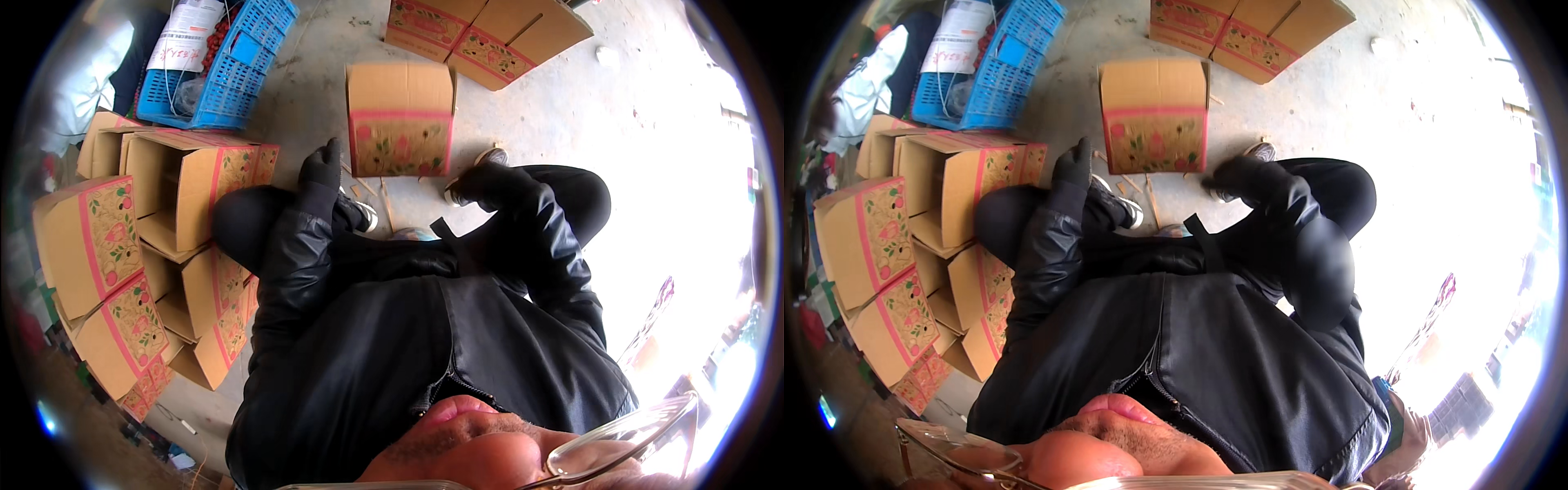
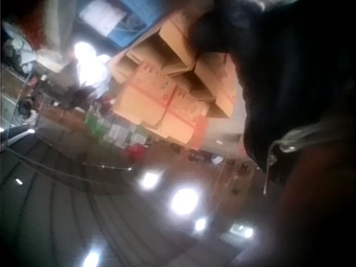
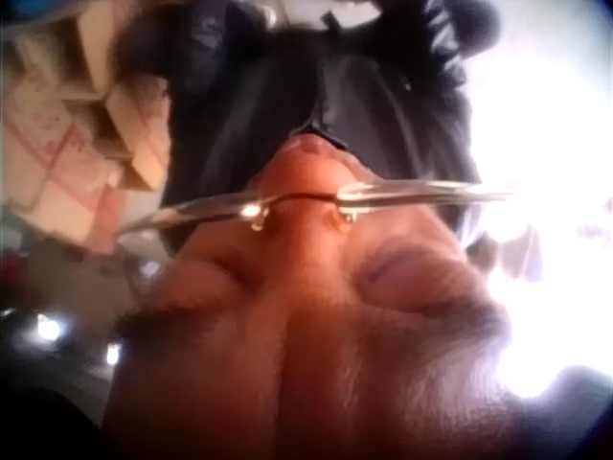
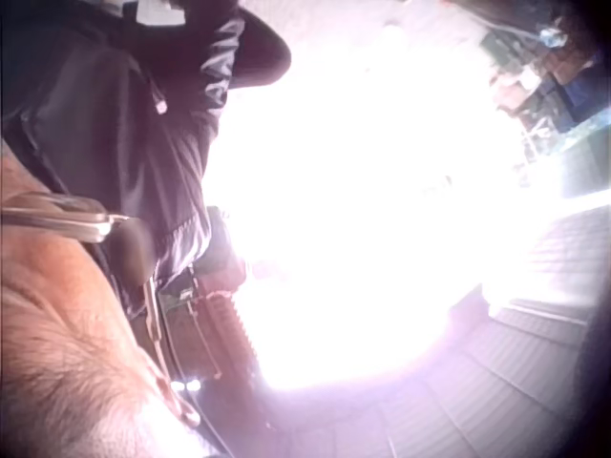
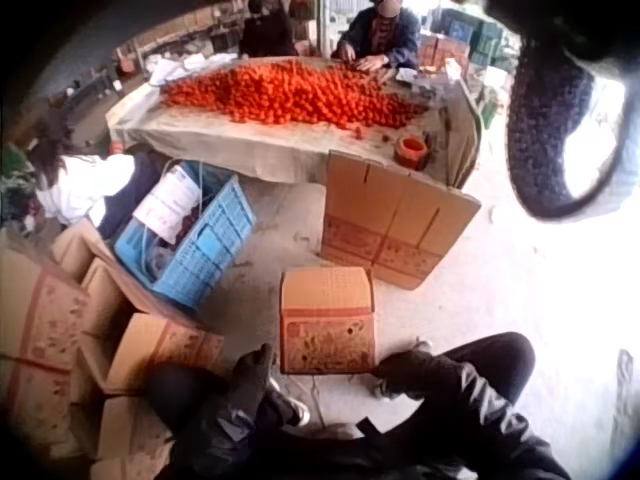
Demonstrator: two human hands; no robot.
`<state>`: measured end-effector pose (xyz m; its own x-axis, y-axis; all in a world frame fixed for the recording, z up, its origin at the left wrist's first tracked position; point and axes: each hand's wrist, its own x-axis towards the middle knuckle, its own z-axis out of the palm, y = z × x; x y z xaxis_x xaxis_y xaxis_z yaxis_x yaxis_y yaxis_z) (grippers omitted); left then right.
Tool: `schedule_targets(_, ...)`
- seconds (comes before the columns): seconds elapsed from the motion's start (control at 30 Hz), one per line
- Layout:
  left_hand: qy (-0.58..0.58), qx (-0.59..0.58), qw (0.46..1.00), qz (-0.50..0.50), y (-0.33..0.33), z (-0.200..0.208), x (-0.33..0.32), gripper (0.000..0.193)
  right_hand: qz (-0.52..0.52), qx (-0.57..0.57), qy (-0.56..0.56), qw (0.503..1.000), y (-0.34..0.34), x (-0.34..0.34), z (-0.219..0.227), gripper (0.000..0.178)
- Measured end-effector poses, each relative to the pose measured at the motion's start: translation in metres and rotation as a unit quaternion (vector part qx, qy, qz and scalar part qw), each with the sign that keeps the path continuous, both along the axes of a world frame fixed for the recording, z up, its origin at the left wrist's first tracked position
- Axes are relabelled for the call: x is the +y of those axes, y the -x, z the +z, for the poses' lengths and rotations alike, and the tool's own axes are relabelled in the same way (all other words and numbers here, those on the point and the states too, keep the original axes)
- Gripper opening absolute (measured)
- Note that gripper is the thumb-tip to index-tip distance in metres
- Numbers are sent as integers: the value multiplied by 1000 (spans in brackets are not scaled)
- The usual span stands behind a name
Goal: The person sits on the floor and folds flat cardboard sheets into small boxes. They repeatedly pick up a sheet, fold the sides to form a rectangular container, and place the finished box on a growing stack to their left.
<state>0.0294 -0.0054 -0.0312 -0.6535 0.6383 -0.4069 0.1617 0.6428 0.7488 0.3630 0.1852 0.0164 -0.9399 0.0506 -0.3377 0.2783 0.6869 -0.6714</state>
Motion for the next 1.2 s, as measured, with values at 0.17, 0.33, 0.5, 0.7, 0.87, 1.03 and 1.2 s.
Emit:
schedule_targets(0.17, 17, 141, 990, -1, -4, 5, 16, 65, 139, -92, -184, 969, 10, -11, 1, 29)
schedule_targets(0.33, 141, 170, 968, -120, 4, -29, 21, 50, -263, -125, -116, 950, 60, -22, 32, 42)
schedule_targets(0.5, 211, 194, 935, -208, 20, -73, 13, 35, -207, -155, 11, 966, 100, -43, 13, 51)
schedule_targets(0.7, 204, 184, 932, -235, -17, -105, 32, 20, -275, -61, -211, 936, 110, -50, -67, 70)
schedule_targets(0.87, 271, 188, 910, -253, -28, -115, 26, 20, -263, -166, -109, 944, 115, -47, -88, 80)
schedule_targets(1.03, 254, 216, 880, -339, -22, -135, 27, 33, -225, -124, -51, 965, 106, -72, -168, 49)
schedule_targets(1.2, 237, 181, 909, -290, -25, -115, 28, 36, -137, -204, -122, 961, 121, -57, -143, 40)
